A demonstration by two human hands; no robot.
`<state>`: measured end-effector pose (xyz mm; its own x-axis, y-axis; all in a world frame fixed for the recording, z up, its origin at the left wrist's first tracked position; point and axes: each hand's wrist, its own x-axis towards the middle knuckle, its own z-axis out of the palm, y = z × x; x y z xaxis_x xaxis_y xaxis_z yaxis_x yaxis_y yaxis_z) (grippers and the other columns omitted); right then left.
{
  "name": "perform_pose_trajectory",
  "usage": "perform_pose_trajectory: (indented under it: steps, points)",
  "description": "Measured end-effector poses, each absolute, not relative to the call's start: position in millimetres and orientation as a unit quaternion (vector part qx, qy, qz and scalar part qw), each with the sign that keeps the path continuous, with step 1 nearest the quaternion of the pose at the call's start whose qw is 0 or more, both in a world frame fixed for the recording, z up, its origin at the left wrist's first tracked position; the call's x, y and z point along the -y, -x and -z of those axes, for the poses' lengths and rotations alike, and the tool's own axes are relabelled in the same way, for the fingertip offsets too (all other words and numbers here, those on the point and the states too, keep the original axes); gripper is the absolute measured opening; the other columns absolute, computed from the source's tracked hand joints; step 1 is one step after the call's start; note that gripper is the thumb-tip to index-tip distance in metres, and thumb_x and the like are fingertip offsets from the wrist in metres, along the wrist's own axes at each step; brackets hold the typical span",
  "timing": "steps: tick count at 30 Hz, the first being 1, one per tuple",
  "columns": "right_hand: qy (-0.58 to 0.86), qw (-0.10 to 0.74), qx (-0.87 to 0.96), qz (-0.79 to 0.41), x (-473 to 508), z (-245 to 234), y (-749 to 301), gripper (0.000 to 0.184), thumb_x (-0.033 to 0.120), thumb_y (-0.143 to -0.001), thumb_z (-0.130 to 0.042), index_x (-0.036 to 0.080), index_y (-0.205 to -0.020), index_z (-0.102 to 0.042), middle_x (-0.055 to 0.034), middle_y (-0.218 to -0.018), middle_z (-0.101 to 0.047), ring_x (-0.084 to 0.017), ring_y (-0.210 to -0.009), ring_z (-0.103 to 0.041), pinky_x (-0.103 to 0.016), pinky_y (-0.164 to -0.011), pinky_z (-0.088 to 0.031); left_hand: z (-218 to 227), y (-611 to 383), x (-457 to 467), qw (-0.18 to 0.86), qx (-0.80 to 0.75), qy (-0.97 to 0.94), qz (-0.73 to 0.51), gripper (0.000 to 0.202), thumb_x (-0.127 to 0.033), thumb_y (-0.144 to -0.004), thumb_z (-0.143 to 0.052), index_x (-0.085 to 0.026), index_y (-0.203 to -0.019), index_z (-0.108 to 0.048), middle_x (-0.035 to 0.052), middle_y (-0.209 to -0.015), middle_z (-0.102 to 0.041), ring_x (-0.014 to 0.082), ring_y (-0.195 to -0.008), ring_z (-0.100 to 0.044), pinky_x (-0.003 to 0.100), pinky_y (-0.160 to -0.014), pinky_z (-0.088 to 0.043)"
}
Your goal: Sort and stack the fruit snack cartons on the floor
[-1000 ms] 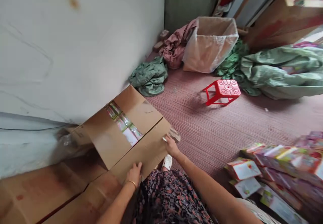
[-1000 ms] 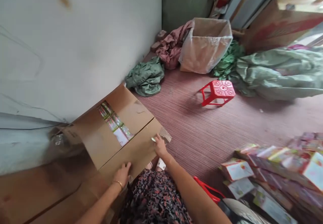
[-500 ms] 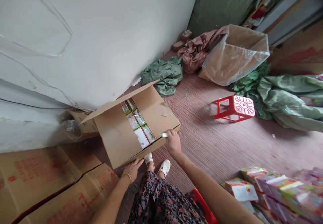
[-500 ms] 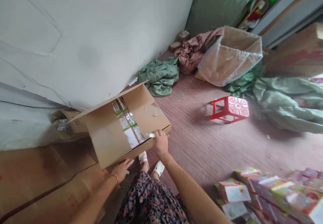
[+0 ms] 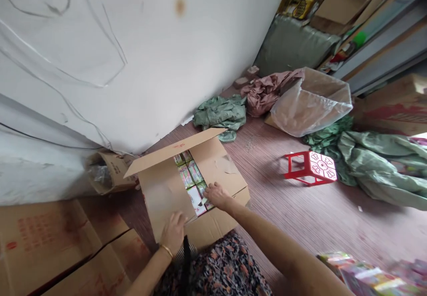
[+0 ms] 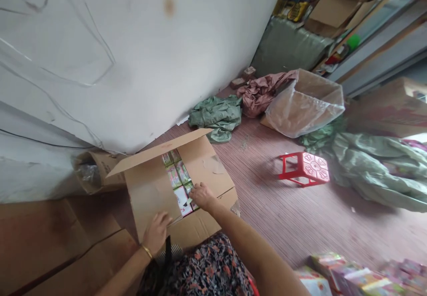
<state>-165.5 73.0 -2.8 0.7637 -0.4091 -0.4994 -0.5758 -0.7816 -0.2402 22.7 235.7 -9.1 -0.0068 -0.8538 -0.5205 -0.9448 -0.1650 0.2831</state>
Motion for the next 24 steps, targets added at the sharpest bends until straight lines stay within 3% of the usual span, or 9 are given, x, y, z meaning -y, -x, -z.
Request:
perform_pose_trajectory:
  steps: [5, 10, 13, 18, 20, 22, 24]
  points:
    - [0.938, 0.176, -0.226, -0.194, -64.4, -16.9, 186.9, 0.024, 0.017, -0.099, -0.041, 0.016, -0.108, -0.063, -0.0107, -0.105, -0.065, -0.026, -0.103, -0.051, -0.039, -0.087, -0.036, -3.2, -49.7, -174.5, 0.028, -0.578, 0.781, -0.235, 0.048, -0.011, -0.091, -0.034, -0.019, -0.124, -0.068, 0.0112, -0.132, -0.057, 0.0260, -0.124, -0.049, 0.037, -0.111, -0.040]
    - [0.924, 0.135, -0.318, -0.164, -41.5, -65.1, 252.9, 0.027, 0.012, -0.097, -0.041, 0.020, -0.107, -0.065, -0.0106, -0.100, -0.065, -0.025, -0.099, -0.051, -0.037, -0.083, -0.035, -6.8, -24.9, -147.8, 0.051, -0.633, 0.723, -0.273, 0.038, -0.024, -0.092, -0.045, -0.022, -0.121, -0.070, 0.0130, -0.147, -0.045, 0.0334, -0.141, -0.033, 0.048, -0.116, -0.032]
    - [0.919, 0.096, -0.357, -0.135, -9.5, -80.4, 313.2, 0.025, 0.013, -0.097, -0.044, 0.022, -0.106, -0.066, -0.0088, -0.098, -0.065, -0.023, -0.095, -0.052, -0.035, -0.081, -0.036, 0.6, -3.3, -144.3, 0.073, -0.643, 0.707, -0.285, 0.032, -0.022, -0.088, -0.053, -0.019, -0.114, -0.071, 0.0151, -0.154, -0.039, 0.0358, -0.144, -0.031, 0.055, -0.118, -0.025]
    - [0.882, 0.054, -0.455, -0.114, 45.4, -46.5, 404.6, 0.042, 0.003, -0.092, -0.040, 0.024, -0.119, -0.064, -0.0067, -0.113, -0.063, -0.021, -0.098, -0.057, -0.034, -0.079, -0.043, 0.7, 10.1, -138.2, 0.104, -0.606, 0.751, -0.240, 0.026, -0.017, -0.087, -0.051, -0.018, -0.102, -0.072, 0.0146, -0.160, -0.030, 0.0357, -0.148, -0.026, 0.062, -0.118, -0.019]
    - [0.862, 0.064, -0.493, -0.101, 55.8, -21.3, 422.1, 0.043, 0.006, -0.092, -0.039, 0.025, -0.119, -0.066, -0.0069, -0.118, -0.062, -0.022, -0.101, -0.058, -0.035, -0.080, -0.047, -9.9, 14.1, -137.2, 0.119, -0.586, 0.768, -0.229, 0.028, -0.013, -0.083, -0.052, -0.019, -0.103, -0.071, 0.0143, -0.160, -0.030, 0.0368, -0.146, -0.030, 0.063, -0.115, -0.026]
    - [0.842, 0.057, -0.532, -0.072, 58.2, 3.8, 427.9, 0.040, 0.010, -0.095, -0.038, 0.024, -0.118, -0.067, -0.0084, -0.129, -0.058, -0.027, -0.117, -0.053, -0.039, -0.087, -0.050, -26.6, 16.8, -139.9, 0.128, -0.551, 0.794, -0.223, 0.032, -0.009, -0.080, -0.052, -0.018, -0.103, -0.071, 0.0148, -0.159, -0.032, 0.0370, -0.143, -0.034, 0.056, -0.110, -0.038]
    - [0.826, 0.047, -0.560, -0.049, 56.3, 26.5, 426.7, 0.041, 0.014, -0.097, -0.034, 0.022, -0.118, -0.067, -0.0081, -0.142, -0.050, -0.031, -0.135, -0.039, -0.047, -0.099, -0.047, -48.1, 12.5, -148.3, 0.129, -0.509, 0.822, -0.220, 0.037, -0.007, -0.080, -0.049, -0.018, -0.107, -0.070, 0.0149, -0.159, -0.031, 0.0352, -0.140, -0.039, 0.045, -0.102, -0.048]
